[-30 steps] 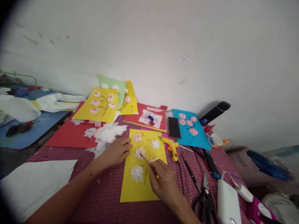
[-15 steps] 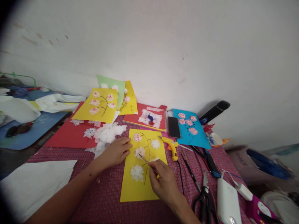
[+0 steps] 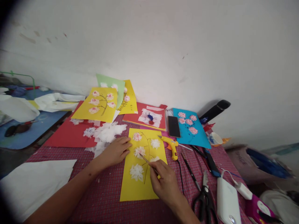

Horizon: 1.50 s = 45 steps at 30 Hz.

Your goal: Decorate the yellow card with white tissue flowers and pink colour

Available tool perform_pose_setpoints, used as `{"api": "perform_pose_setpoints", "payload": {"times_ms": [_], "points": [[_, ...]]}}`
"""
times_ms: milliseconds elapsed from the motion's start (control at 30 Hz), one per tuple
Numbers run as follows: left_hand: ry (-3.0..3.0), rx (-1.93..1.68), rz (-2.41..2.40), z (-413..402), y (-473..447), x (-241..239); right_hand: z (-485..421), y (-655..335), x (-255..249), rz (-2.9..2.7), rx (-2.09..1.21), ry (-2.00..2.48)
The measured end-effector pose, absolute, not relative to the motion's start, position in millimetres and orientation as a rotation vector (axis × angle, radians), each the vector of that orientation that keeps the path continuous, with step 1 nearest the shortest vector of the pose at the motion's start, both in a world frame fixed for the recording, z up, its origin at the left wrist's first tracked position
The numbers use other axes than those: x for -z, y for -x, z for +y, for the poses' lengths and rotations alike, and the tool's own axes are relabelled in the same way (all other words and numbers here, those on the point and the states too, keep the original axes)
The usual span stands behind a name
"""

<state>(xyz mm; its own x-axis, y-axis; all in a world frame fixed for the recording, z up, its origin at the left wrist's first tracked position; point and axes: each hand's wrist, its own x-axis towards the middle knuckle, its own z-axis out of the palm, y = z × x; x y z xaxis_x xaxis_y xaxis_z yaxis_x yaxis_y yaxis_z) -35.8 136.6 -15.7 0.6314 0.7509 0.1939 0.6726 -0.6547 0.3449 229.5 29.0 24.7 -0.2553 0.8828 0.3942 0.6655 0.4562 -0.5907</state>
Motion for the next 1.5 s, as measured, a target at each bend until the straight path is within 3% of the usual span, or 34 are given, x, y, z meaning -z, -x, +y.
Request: {"api": "perform_pose_setpoints", "payload": {"times_ms": [567,1033,1500], "points": [[-2.623,-0.461,1.163,137,36,15,32,-233,-33,-1.991,-0.309,1.281],[-2.577,-0.494,1.164,134,36,9,204,-270,-21,-1.875,-0.123,1.61],[-2.58,-0.472,1.162,133,36,6,206,-263,-8,-2.016,-0.023,1.593]]}}
